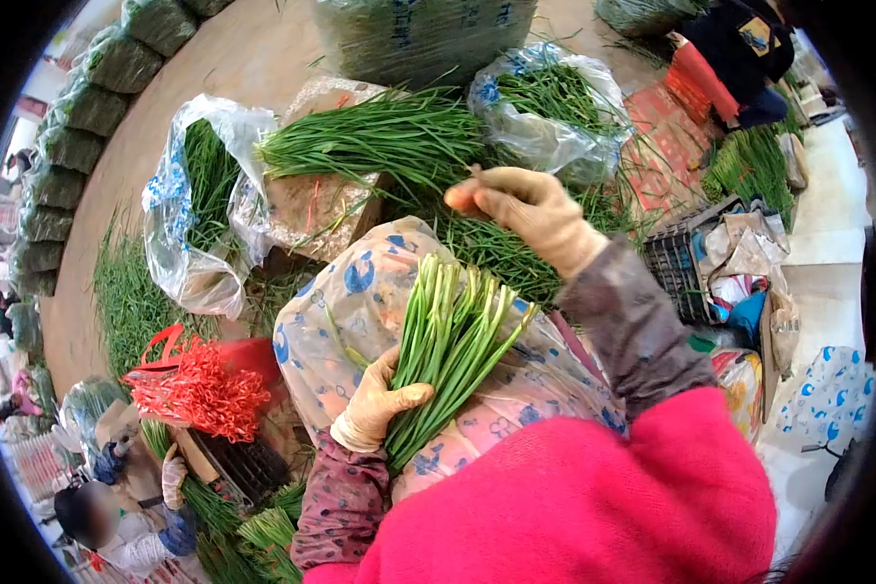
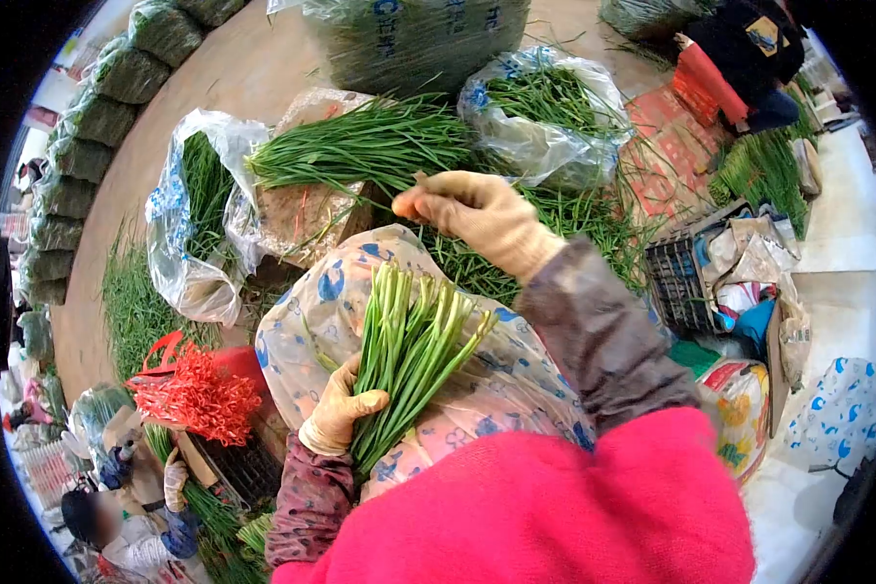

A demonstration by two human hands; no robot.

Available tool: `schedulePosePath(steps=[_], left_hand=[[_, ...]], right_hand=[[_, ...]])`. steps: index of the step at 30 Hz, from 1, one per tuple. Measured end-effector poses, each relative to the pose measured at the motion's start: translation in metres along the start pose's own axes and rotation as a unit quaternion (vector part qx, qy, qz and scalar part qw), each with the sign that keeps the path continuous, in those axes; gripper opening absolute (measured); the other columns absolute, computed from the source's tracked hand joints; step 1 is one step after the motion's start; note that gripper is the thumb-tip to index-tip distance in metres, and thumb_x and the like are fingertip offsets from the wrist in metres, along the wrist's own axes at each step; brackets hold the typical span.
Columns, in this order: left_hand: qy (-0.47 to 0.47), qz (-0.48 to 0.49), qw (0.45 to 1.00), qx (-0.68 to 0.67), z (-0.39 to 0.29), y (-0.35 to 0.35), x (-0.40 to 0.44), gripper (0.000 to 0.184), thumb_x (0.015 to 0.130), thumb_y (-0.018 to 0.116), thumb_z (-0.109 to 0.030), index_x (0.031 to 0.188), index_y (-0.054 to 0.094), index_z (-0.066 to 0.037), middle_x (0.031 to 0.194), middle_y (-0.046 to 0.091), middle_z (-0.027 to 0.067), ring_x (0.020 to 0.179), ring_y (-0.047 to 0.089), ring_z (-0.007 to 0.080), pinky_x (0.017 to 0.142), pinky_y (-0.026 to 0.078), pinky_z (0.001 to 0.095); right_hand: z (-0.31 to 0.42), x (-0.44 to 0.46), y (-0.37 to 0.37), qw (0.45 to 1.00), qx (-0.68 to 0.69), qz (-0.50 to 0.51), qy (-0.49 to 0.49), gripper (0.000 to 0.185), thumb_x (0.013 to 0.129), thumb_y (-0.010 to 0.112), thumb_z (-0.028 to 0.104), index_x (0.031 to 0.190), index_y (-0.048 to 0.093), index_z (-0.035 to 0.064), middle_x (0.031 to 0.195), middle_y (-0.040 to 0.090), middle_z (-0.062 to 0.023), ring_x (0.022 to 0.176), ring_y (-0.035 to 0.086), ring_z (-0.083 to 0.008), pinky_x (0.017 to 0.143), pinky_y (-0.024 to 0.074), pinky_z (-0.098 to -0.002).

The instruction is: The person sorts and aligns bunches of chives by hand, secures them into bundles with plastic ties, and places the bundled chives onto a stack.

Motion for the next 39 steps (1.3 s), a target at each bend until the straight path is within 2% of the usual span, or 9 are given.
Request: schedulePosePath(steps=[1,2,6,8,15,26,33,36,39], left_hand=[[0.000,0.000,1.000,-0.010,-0.002,0.002,-0.001,0.074,0.071,0.082,-0.021,0.132,0.047,0.002,0.117,0.061,0.0063,0.103,0.059,0.0143,0.093,0.045,0.0283],[-0.001,-0.001,1.000,-0.011,-0.002,0.003,-0.002,0.074,0.071,0.082,-0.021,0.132,0.047,0.002,0.117,0.061,0.0063,0.103,0.059,0.0143,0.093,0.045,0.0283],[0.006,0.004,0.998,-0.056,0.002,0.004,-0.002,0.069,0.073,0.081,-0.020,0.130,0.048,0.001,0.117,0.061,0.0065,0.104,0.060,0.0155,0.093,0.046,0.0303],[0.014,0.005,0.998,-0.056,0.009,0.000,-0.003,0.068,0.074,0.080,-0.020,0.129,0.048,0.001,0.117,0.062,0.0068,0.104,0.060,0.0159,0.093,0.046,0.0309],[0.029,-0.025,0.994,-0.098,0.019,-0.001,-0.009,0.065,0.081,0.074,-0.031,0.130,0.046,0.001,0.117,0.061,0.0073,0.102,0.060,0.0161,0.090,0.048,0.0298],[0.038,-0.062,0.987,-0.146,0.028,-0.003,-0.013,0.046,0.091,0.064,-0.028,0.126,0.051,-0.002,0.112,0.063,0.0051,0.096,0.062,0.0142,0.084,0.051,0.0280],[0.053,-0.096,0.987,-0.121,0.024,0.000,-0.013,0.040,0.096,0.054,-0.031,0.121,0.054,0.000,0.105,0.064,0.0035,0.088,0.062,0.0114,0.079,0.051,0.0248],[0.065,-0.112,0.985,-0.115,0.026,0.000,-0.011,0.040,0.097,0.052,-0.033,0.120,0.054,0.001,0.103,0.065,0.0060,0.087,0.063,0.0139,0.078,0.052,0.0264],[0.084,-0.139,0.981,-0.107,0.032,-0.009,-0.011,0.041,0.098,0.049,-0.034,0.118,0.055,0.001,0.102,0.066,0.0078,0.086,0.064,0.0157,0.077,0.053,0.0279]], right_hand=[[0.008,-0.008,-0.002,0.998,-0.006,0.046,-0.037,0.017,0.092,0.060,0.010,0.106,0.066,0.0018,0.101,0.068,-0.0043,0.094,0.061,-0.0115,0.084,0.0487,-0.0253],[0.012,-0.011,-0.003,0.978,-0.064,0.096,-0.174,0.017,0.084,0.066,0.004,0.102,0.068,0.0041,0.098,0.067,-0.0068,0.096,0.062,-0.0163,0.085,0.0489,-0.0277],[0.020,-0.023,0.011,0.848,-0.416,0.194,-0.266,0.028,0.069,0.071,0.009,0.097,0.068,0.0117,0.112,0.062,-0.0100,0.092,0.062,-0.0291,0.078,0.0506,-0.0384],[0.014,-0.026,0.015,0.857,-0.398,0.232,-0.230,0.033,0.072,0.075,0.016,0.103,0.067,0.0117,0.118,0.059,-0.0169,0.095,0.061,-0.0352,0.079,0.0505,-0.0394],[0.001,-0.024,0.016,0.840,-0.392,0.250,-0.280,0.026,0.073,0.074,0.019,0.096,0.065,0.0101,0.119,0.058,-0.0194,0.097,0.061,-0.0360,0.076,0.0526,-0.0391],[-0.005,-0.025,0.027,0.815,-0.451,0.247,-0.269,0.029,0.070,0.073,0.026,0.094,0.064,0.0124,0.123,0.056,-0.0149,0.101,0.061,-0.0329,0.079,0.0516,-0.0431],[0.015,-0.033,0.019,0.748,-0.535,0.131,-0.371,0.020,0.065,0.070,0.018,0.082,0.062,0.0104,0.120,0.059,-0.0110,0.101,0.062,-0.0302,0.077,0.0535,-0.0394],[0.033,-0.035,-0.010,0.735,-0.566,0.083,-0.364,0.020,0.069,0.068,0.009,0.088,0.066,0.0060,0.119,0.059,-0.0138,0.100,0.063,-0.0304,0.078,0.0542,-0.0368],[0.036,-0.050,-0.067,0.832,-0.517,-0.027,-0.198,0.012,0.075,0.064,0.005,0.087,0.064,0.0034,0.116,0.061,-0.0182,0.096,0.064,-0.0343,0.078,0.0549,-0.0414]])
Point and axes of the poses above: each hand's wrist, its own x-axis towards the middle knuckle, its own y-axis out of the palm, z = x × y, the point moved 2 cm from there along x, towards the middle knuckle
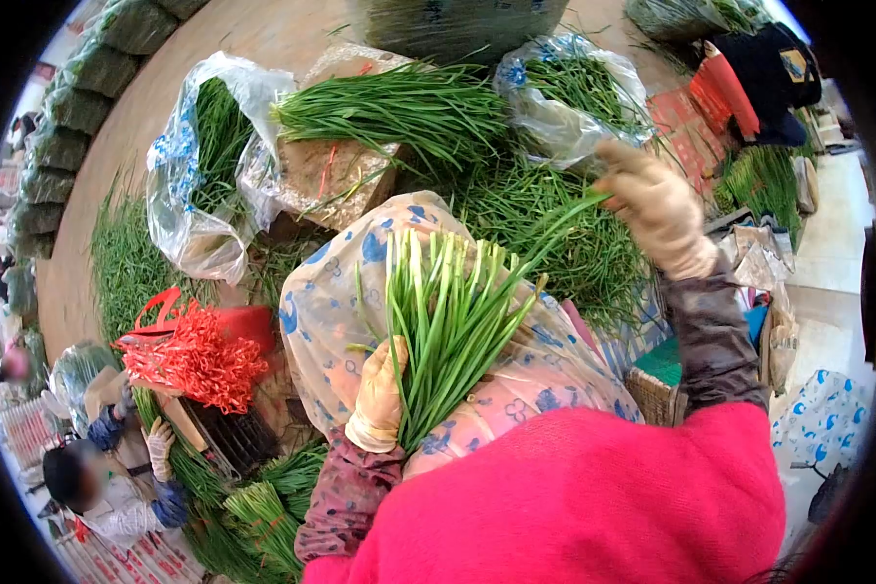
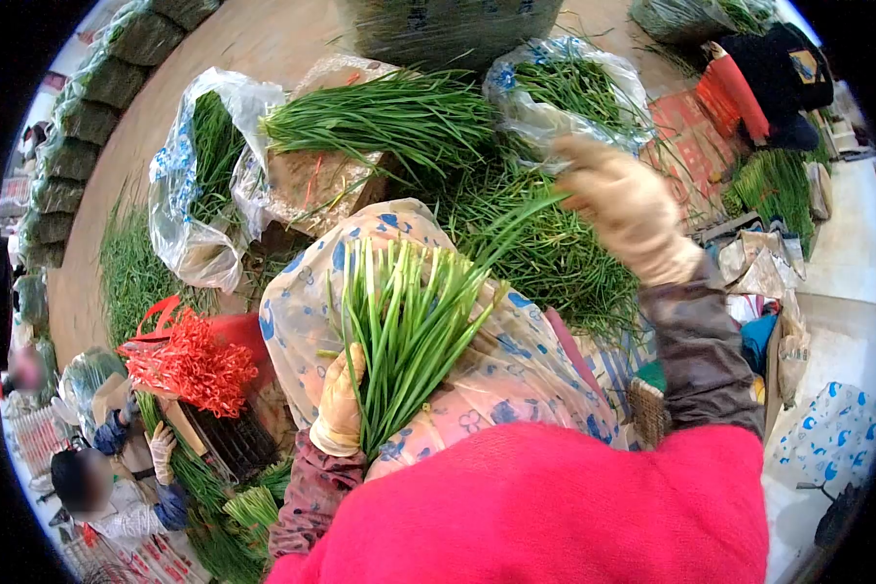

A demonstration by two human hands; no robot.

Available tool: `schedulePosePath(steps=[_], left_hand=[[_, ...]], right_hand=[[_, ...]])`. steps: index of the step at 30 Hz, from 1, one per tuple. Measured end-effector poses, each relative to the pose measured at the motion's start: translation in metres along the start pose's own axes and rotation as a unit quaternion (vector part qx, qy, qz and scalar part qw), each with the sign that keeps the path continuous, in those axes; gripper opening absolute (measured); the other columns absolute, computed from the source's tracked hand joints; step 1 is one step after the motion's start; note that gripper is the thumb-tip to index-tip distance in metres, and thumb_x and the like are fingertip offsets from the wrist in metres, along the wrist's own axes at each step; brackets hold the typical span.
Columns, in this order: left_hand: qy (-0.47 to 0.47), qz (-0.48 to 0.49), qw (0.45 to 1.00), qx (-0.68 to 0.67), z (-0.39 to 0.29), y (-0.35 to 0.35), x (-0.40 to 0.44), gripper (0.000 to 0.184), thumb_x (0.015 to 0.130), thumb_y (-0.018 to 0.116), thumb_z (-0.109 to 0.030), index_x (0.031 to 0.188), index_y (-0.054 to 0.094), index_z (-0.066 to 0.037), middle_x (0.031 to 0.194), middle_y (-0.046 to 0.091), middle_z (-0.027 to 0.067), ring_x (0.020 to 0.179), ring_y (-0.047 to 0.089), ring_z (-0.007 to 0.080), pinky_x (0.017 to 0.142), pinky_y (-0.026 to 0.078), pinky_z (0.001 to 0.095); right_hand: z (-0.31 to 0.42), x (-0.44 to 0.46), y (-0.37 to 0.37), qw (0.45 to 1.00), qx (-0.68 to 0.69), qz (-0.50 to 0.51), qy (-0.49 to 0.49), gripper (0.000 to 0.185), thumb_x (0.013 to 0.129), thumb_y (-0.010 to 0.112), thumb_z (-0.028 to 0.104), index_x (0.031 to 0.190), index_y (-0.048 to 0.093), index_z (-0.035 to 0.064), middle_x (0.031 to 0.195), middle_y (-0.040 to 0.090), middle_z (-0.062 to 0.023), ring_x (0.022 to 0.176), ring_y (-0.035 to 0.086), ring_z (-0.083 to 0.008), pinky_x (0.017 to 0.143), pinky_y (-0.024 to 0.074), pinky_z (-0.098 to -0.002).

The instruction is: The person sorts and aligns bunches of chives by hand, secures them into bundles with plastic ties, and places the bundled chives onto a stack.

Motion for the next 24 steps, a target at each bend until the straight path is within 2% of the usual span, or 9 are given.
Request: schedulePosePath(steps=[3,5,7,9,13,15,21,23,24], left_hand=[[0.001,-0.024,1.000,-0.001,0.008,-0.009,0.000,0.034,0.098,0.051,-0.030,0.114,0.059,-0.001,0.100,0.065,0.0022,0.085,0.060,0.0099,0.075,0.049,0.0230],[0.028,-0.038,0.999,-0.013,0.010,-0.008,0.001,0.032,0.099,0.049,-0.029,0.112,0.059,0.000,0.097,0.064,0.0000,0.083,0.058,0.0082,0.074,0.047,0.0215],[0.035,-0.046,0.997,0.056,0.005,-0.004,0.001,0.034,0.100,0.049,-0.027,0.114,0.058,0.002,0.095,0.062,-0.0014,0.082,0.055,0.0067,0.075,0.045,0.0200],[0.085,-0.061,0.989,0.100,0.007,-0.002,0.000,0.036,0.100,0.048,-0.027,0.117,0.056,0.003,0.094,0.061,-0.0015,0.083,0.054,0.0061,0.075,0.044,0.0196],[0.103,-0.057,0.983,0.143,0.004,0.002,0.001,0.038,0.100,0.047,-0.028,0.120,0.055,0.004,0.096,0.062,-0.0001,0.086,0.055,0.0071,0.077,0.044,0.0203],[0.087,-0.051,0.984,0.146,0.003,0.002,0.000,0.039,0.100,0.047,-0.029,0.119,0.055,0.003,0.100,0.063,0.0019,0.088,0.057,0.0086,0.079,0.046,0.0212],[0.039,-0.008,0.999,-0.016,-0.008,0.005,-0.007,0.042,0.100,0.045,-0.032,0.121,0.052,0.003,0.106,0.064,0.0061,0.093,0.060,0.0126,0.080,0.049,0.0242],[0.183,0.039,0.959,0.213,-0.005,-0.002,-0.004,0.045,0.099,0.046,-0.035,0.124,0.051,0.002,0.110,0.063,0.0081,0.095,0.061,0.0154,0.081,0.050,0.0271],[0.285,0.047,0.878,0.381,-0.010,0.000,-0.003,0.047,0.098,0.047,-0.037,0.125,0.050,0.002,0.113,0.062,0.0091,0.096,0.061,0.0170,0.083,0.051,0.0287]], right_hand=[[-0.084,-0.046,-0.028,0.979,-0.186,-0.022,0.083,0.015,0.083,0.059,0.009,0.094,0.065,0.0017,0.112,0.062,-0.0202,0.098,0.063,-0.0337,0.080,0.0530,-0.0411],[-0.095,-0.053,-0.044,0.778,-0.320,0.328,0.429,0.029,0.084,0.061,0.022,0.106,0.063,0.0037,0.113,0.062,-0.0191,0.102,0.061,-0.0326,0.086,0.0499,-0.0384],[-0.077,-0.063,-0.037,0.811,-0.337,0.245,0.410,0.046,0.079,0.066,0.033,0.117,0.060,0.0076,0.115,0.062,-0.0166,0.106,0.059,-0.0328,0.089,0.0480,-0.0365],[-0.031,-0.045,-0.012,0.961,-0.096,0.081,0.246,0.038,0.082,0.064,0.017,0.118,0.059,0.0097,0.116,0.062,-0.0144,0.105,0.060,-0.0307,0.091,0.0477,-0.0356],[0.071,0.015,0.037,0.996,0.079,0.031,0.014,0.041,0.069,0.073,0.000,0.109,0.064,0.0041,0.119,0.059,-0.0189,0.113,0.057,-0.0312,0.096,0.0464,-0.0350],[0.101,0.031,0.059,0.991,0.123,0.013,-0.053,0.042,0.064,0.080,0.015,0.101,0.065,0.0054,0.120,0.059,-0.0193,0.109,0.058,-0.0356,0.091,0.0488,-0.0379],[0.110,0.034,0.109,0.992,0.096,0.083,0.000,0.047,0.062,0.082,0.026,0.100,0.060,0.0081,0.134,0.048,-0.0187,0.115,0.051,-0.0381,0.093,0.0456,-0.0430],[0.109,0.032,0.113,0.991,0.092,0.093,0.026,0.049,0.063,0.081,0.025,0.103,0.059,0.0085,0.135,0.046,-0.0190,0.116,0.050,-0.0384,0.094,0.0447,-0.0435],[0.108,0.032,0.113,0.989,0.090,0.112,0.028,0.050,0.063,0.080,0.025,0.106,0.059,0.0088,0.135,0.045,-0.0191,0.116,0.049,-0.0385,0.095,0.0438,-0.0436]])
Point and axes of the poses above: each hand's wrist, its own x-axis towards the middle knuckle, its own y-axis out of the palm, z = x × y, the point moved 2 cm from there along x, towards the middle knuckle
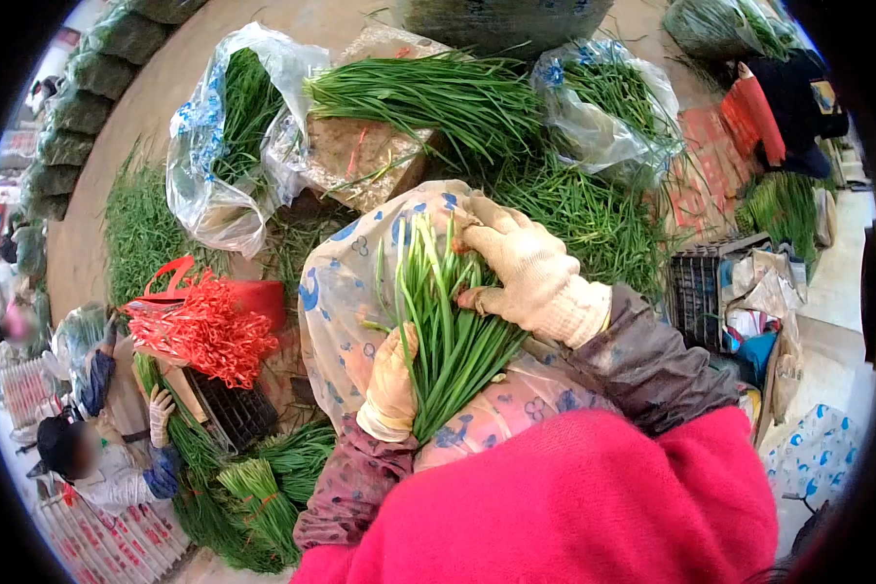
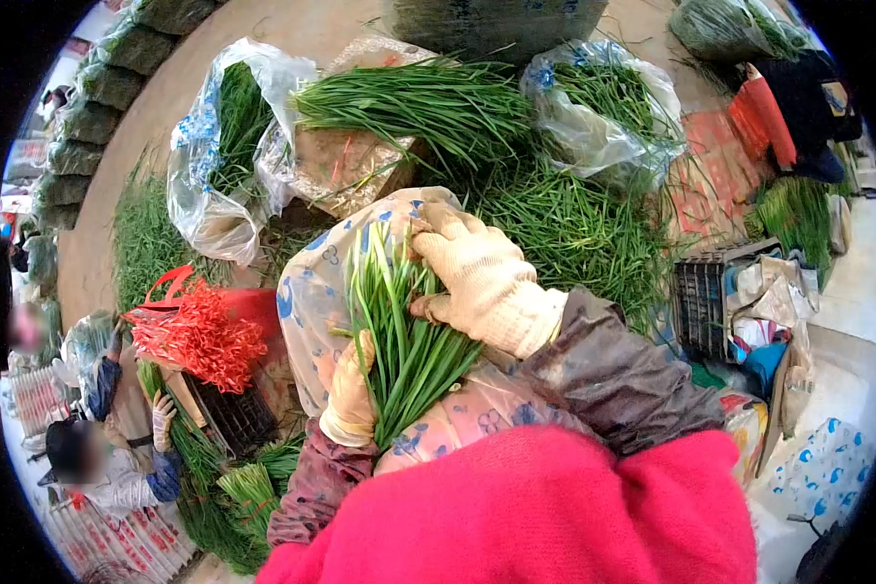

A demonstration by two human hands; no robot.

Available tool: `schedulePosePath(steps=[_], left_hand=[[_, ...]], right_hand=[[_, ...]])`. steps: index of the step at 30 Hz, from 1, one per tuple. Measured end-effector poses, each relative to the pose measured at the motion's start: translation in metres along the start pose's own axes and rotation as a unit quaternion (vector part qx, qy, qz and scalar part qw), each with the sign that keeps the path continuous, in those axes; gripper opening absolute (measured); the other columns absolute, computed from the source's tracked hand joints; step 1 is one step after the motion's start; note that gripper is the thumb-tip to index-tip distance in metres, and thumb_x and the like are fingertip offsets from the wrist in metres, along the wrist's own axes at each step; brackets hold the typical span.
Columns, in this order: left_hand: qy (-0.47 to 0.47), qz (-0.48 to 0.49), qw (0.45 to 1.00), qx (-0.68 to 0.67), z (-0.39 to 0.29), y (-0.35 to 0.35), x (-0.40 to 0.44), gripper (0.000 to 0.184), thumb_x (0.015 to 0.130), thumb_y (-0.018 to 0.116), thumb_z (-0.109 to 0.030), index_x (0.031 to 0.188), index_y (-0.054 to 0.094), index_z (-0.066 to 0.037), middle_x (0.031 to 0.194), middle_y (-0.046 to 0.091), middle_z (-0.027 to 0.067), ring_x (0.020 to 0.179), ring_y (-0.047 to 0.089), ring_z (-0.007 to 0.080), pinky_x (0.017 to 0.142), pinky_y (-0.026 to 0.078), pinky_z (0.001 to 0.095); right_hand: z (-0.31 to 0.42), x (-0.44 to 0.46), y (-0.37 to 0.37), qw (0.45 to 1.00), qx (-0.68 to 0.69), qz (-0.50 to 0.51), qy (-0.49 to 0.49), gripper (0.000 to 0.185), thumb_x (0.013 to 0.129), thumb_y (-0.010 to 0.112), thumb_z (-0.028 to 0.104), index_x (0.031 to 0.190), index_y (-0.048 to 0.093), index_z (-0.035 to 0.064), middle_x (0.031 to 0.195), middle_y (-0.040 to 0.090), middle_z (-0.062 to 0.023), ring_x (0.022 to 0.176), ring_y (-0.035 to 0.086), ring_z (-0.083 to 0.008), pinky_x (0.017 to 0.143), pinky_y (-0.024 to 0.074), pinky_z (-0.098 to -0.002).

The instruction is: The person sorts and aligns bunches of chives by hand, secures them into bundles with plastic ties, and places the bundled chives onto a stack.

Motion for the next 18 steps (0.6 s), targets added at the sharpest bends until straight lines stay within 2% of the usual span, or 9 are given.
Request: schedulePosePath(steps=[1,2,3,5,8,11,14,17,18], left_hand=[[0.103,-0.016,0.984,0.147,-0.004,-0.002,0.003,0.049,0.098,0.049,-0.038,0.126,0.049,0.001,0.115,0.061,0.0102,0.097,0.062,0.0185,0.084,0.051,0.0303],[-0.099,-0.035,0.977,-0.188,0.000,0.000,0.003,0.051,0.097,0.050,-0.040,0.128,0.049,0.001,0.118,0.060,0.0106,0.099,0.061,0.0197,0.087,0.051,0.0317],[-0.288,-0.049,0.820,-0.493,-0.003,0.007,0.004,0.053,0.096,0.051,-0.041,0.129,0.048,0.000,0.120,0.059,0.0109,0.101,0.061,0.0209,0.089,0.050,0.0331],[-0.287,-0.040,0.816,-0.501,-0.009,0.008,0.007,0.055,0.095,0.052,-0.042,0.131,0.047,0.000,0.121,0.059,0.0102,0.103,0.061,0.0214,0.091,0.050,0.0338],[-0.304,-0.043,0.803,-0.511,-0.003,0.008,0.006,0.049,0.095,0.051,-0.041,0.128,0.052,-0.004,0.116,0.062,0.0082,0.101,0.061,0.0200,0.088,0.050,0.0336],[-0.301,-0.011,0.852,-0.429,0.012,0.003,0.001,0.047,0.096,0.049,-0.039,0.127,0.053,-0.004,0.116,0.062,0.0077,0.102,0.061,0.0196,0.088,0.051,0.0330],[-0.316,-0.042,0.795,-0.516,0.004,0.005,0.003,0.046,0.099,0.045,-0.038,0.124,0.053,0.000,0.109,0.064,0.0083,0.097,0.062,0.0179,0.087,0.051,0.0301],[-0.305,-0.011,0.805,-0.510,0.003,0.004,0.001,0.047,0.096,0.054,-0.031,0.129,0.047,0.001,0.115,0.061,0.0081,0.101,0.060,0.0163,0.089,0.048,0.0284],[-0.272,-0.001,0.862,-0.429,0.001,0.007,0.000,0.053,0.091,0.061,-0.026,0.133,0.042,0.001,0.118,0.059,0.0083,0.105,0.057,0.0162,0.091,0.047,0.0281]], right_hand=[[-0.002,0.001,-0.001,1.000,-0.003,0.018,0.004,0.051,0.064,0.080,0.024,0.108,0.059,0.0092,0.135,0.045,-0.0191,0.117,0.048,-0.0386,0.096,0.0430,-0.0438],[-0.002,0.002,-0.004,0.999,0.010,0.048,0.016,0.050,0.064,0.079,0.025,0.108,0.060,0.0094,0.134,0.046,-0.0181,0.116,0.049,-0.0386,0.096,0.0431,-0.0435],[-0.003,0.004,-0.007,0.999,0.007,0.047,0.018,0.050,0.064,0.079,0.025,0.108,0.060,0.0094,0.134,0.046,-0.0181,0.116,0.049,-0.0386,0.096,0.0431,-0.0435],[-0.003,0.006,-0.007,0.987,-0.021,0.150,0.050,0.047,0.065,0.079,0.025,0.106,0.061,0.0098,0.135,0.046,-0.0173,0.115,0.049,-0.0384,0.095,0.0433,-0.0433],[0.000,0.007,-0.011,0.989,-0.017,0.143,0.021,0.037,0.067,0.077,0.023,0.099,0.065,0.0098,0.133,0.048,-0.0167,0.116,0.049,-0.0379,0.094,0.0435,-0.0440],[0.001,0.008,-0.009,0.990,-0.063,0.127,-0.025,0.032,0.067,0.075,0.022,0.095,0.067,0.0096,0.133,0.049,-0.0171,0.118,0.048,-0.0378,0.094,0.0429,-0.0456],[0.007,0.012,-0.008,0.985,-0.114,0.113,-0.065,0.030,0.066,0.075,0.022,0.093,0.068,0.0096,0.132,0.049,-0.0192,0.119,0.047,-0.0378,0.095,0.0420,-0.0468],[0.008,0.013,-0.001,0.979,-0.143,0.124,-0.081,0.031,0.072,0.067,0.019,0.100,0.066,0.0065,0.131,0.049,-0.0217,0.118,0.049,-0.0360,0.091,0.0445,-0.0455],[0.001,0.012,0.014,0.980,-0.167,0.097,-0.042,0.032,0.075,0.063,0.018,0.104,0.064,0.0039,0.129,0.051,-0.0213,0.115,0.051,-0.0348,0.088,0.0464,-0.0442]])
Point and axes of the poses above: each hand's wrist, its own x-axis towards the middle knuckle, its own y-axis out of the palm, z = x × y, the point moved 2 cm from there along x, towards the middle knuckle
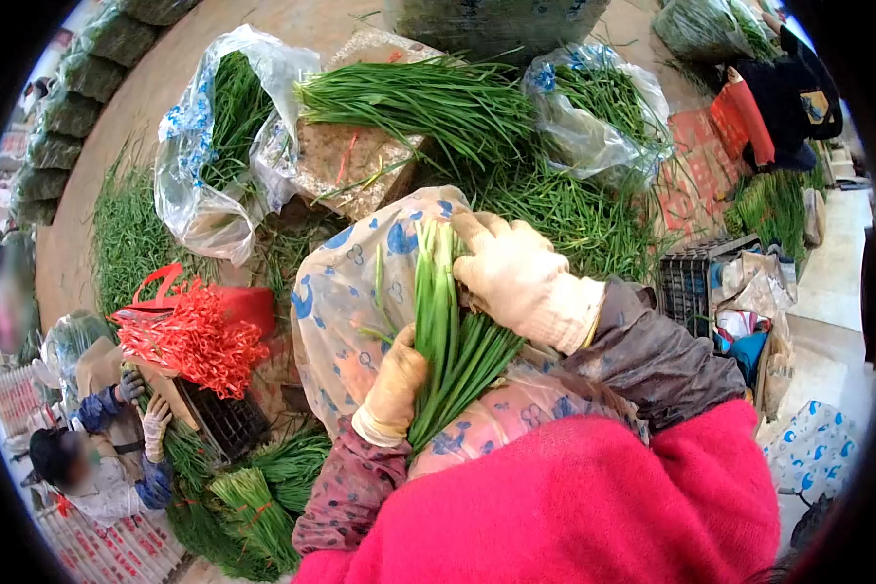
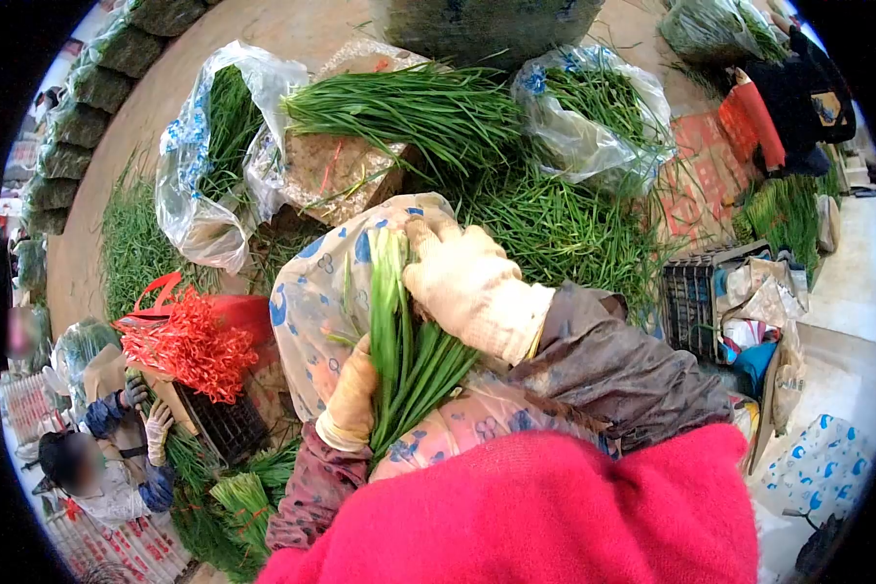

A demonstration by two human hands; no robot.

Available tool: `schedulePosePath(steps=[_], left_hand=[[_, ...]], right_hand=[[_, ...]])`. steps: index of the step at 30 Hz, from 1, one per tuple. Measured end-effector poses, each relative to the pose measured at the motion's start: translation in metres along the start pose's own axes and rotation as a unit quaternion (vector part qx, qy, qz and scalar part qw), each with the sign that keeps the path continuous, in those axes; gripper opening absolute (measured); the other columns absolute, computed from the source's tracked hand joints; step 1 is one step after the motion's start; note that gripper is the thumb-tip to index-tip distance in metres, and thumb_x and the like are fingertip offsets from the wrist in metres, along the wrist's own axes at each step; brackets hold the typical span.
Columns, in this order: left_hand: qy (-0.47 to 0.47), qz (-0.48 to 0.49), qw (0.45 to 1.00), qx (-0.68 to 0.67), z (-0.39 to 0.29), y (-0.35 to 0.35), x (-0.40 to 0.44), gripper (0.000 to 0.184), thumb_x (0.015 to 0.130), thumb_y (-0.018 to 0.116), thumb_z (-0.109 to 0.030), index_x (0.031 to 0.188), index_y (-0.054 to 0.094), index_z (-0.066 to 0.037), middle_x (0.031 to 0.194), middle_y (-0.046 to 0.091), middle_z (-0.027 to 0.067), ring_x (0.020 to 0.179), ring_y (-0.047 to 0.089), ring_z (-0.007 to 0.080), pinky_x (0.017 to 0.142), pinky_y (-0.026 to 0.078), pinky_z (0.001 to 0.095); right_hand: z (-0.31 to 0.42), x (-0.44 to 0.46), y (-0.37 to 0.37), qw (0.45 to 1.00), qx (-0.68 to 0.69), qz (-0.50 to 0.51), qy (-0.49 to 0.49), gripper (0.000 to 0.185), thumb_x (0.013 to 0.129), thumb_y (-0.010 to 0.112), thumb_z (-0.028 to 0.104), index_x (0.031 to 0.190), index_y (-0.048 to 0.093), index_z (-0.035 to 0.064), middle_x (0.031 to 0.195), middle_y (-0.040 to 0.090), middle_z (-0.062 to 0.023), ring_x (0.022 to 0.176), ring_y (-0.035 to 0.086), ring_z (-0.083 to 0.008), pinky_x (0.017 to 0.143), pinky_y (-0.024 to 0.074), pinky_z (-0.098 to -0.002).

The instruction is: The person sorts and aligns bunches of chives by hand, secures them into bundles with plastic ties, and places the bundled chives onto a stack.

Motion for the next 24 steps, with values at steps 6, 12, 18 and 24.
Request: schedulePosePath(steps=[6,12,18,24], left_hand=[[-0.019,0.002,1.000,0.017,-0.004,0.022,0.005,0.079,0.075,0.078,-0.007,0.139,0.033,0.001,0.125,0.054,0.0097,0.110,0.056,0.0187,0.095,0.046,0.0317],[-0.067,0.009,0.995,-0.070,-0.001,0.002,0.005,0.055,0.083,0.070,-0.013,0.129,0.046,0.003,0.115,0.061,0.0094,0.099,0.062,0.0171,0.087,0.051,0.0307],[-0.082,-0.004,0.991,-0.109,0.007,-0.006,0.007,0.045,0.085,0.067,-0.016,0.125,0.051,-0.001,0.110,0.064,0.0088,0.092,0.065,0.0184,0.083,0.053,0.0311],[-0.070,0.049,0.994,-0.062,0.002,0.018,-0.003,0.046,0.087,0.066,-0.019,0.124,0.050,0.003,0.108,0.064,0.0103,0.093,0.065,0.0191,0.083,0.053,0.0314]], right_hand=[[-0.014,0.003,0.014,0.986,-0.145,-0.015,-0.086,0.031,0.077,0.055,0.018,0.104,0.061,0.0042,0.098,0.063,-0.0126,0.085,0.064,-0.0268,0.064,0.0525,-0.0369],[-0.026,0.000,-0.010,0.966,-0.117,-0.023,-0.230,0.014,0.076,0.056,0.022,0.086,0.061,0.0145,0.073,0.060,-0.0025,0.065,0.063,-0.0214,0.051,0.0496,-0.0358],[-0.031,-0.011,-0.009,0.971,-0.090,-0.073,-0.207,0.015,0.075,0.056,0.023,0.089,0.061,0.0195,0.072,0.059,0.0016,0.067,0.062,-0.0176,0.051,0.0490,-0.0328],[-0.042,-0.011,-0.010,0.981,-0.090,-0.142,-0.099,0.015,0.078,0.055,0.017,0.091,0.061,0.0125,0.076,0.062,-0.0027,0.071,0.063,-0.0231,0.054,0.0518,-0.0335]])
Point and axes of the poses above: each hand's wrist, its own x-axis towards the middle knuckle, its own y-axis out of the palm, z = x × y, the point moved 2 cm from there along x, towards the middle knuckle
